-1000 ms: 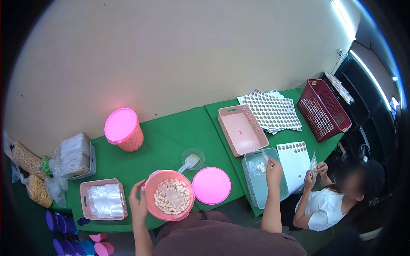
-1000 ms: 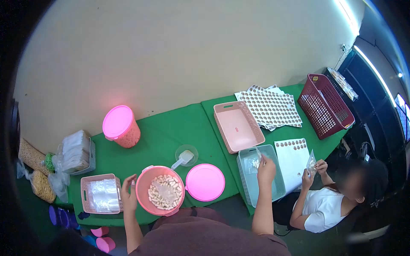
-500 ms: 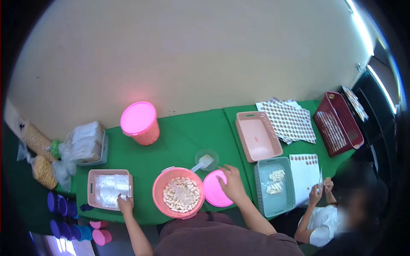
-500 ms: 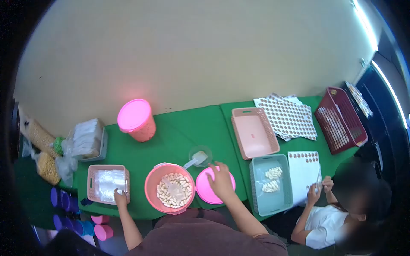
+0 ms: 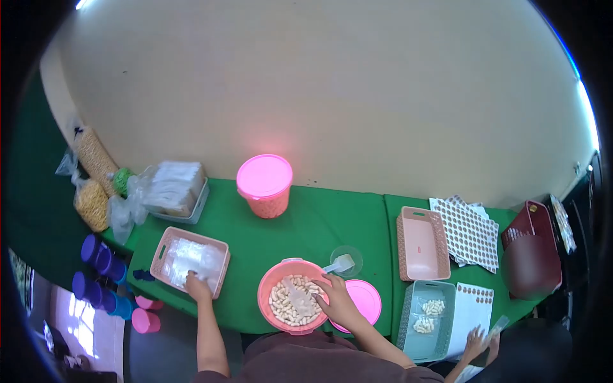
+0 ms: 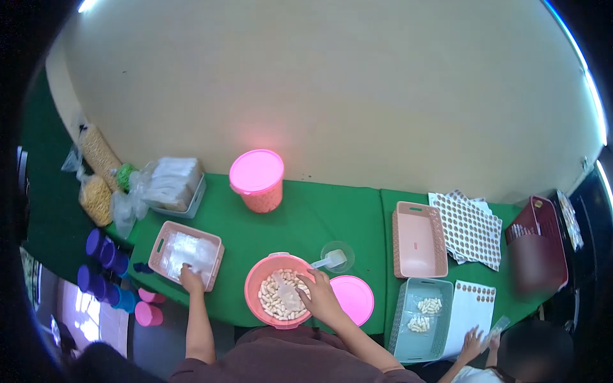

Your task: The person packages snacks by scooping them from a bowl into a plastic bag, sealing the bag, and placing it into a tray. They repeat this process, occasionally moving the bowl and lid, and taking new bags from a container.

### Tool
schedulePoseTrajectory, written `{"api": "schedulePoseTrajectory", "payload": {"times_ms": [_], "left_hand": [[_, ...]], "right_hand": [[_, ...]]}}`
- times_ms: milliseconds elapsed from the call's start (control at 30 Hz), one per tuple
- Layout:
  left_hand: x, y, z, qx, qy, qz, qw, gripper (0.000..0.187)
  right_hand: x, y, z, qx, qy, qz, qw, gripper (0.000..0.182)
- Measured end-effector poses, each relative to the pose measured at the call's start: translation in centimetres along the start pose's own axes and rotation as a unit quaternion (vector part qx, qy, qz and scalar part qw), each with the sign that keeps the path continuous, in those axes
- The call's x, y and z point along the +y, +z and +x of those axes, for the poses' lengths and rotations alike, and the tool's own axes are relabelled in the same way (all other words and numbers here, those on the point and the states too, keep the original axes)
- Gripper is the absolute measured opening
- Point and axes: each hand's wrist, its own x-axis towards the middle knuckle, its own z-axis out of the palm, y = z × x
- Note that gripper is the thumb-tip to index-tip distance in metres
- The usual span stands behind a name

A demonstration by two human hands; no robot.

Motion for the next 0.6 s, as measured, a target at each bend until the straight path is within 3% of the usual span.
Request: {"api": "schedulePoseTrajectory", "payload": {"times_ms": [33,133,233,300,333,367,400,467,533,600], "left_hand": [[-0.1,0.3,0.1,0.027,-0.006,-0.038,0.999,0.027],[-0.4,-1.0,0.6,-0.009,0.001,-0.013,1.0,0.015],[-1.8,-1.2,1.0,0.063,0.055,-0.106,0.991,0.015],[-0.3,-4.3,1.0,0.045,0.077,-0.188,0.978,0.022],[0.6,-3.8,0.8,0.135,0.065,-0.273,0.95,0.02],[2.0,-5.6,0.5,0.062,0.071,-0.399,0.912,0.026],[5.6,-8.8,-1.3,0.035,0.066,-0.458,0.886,0.026],[8.8,-9.5,-3.3,0.01,0.124,-0.554,0.823,0.023],[12.7,-11.5,-7.6,-0.143,0.153,-0.592,0.778,0.02],[15.5,-12.9,-11.8,-0.367,0.19,-0.592,0.692,0.018]], "right_hand": [[0.3,-0.2,-0.1,0.011,0.01,-0.003,1.0,0.039],[1.0,-0.3,-0.1,0.023,0.013,0.0,1.0,0.038],[1.5,-0.1,-0.2,0.031,0.023,-0.004,0.999,0.04],[2.2,0.4,-0.4,0.028,0.007,-0.012,1.0,0.042],[2.5,0.5,-0.5,0.051,0.023,-0.019,0.998,0.042],[2.5,0.9,-0.6,0.047,0.009,0.012,0.999,0.044],[2.5,1.0,-0.5,0.042,-0.008,0.044,0.998,0.045],[0.8,0.2,-0.2,0.058,0.006,0.112,0.992,0.047],[-0.5,-0.4,0.0,0.063,0.007,0.182,0.981,0.049],[-1.1,-0.5,0.2,0.072,0.011,0.352,0.933,0.052]]}}
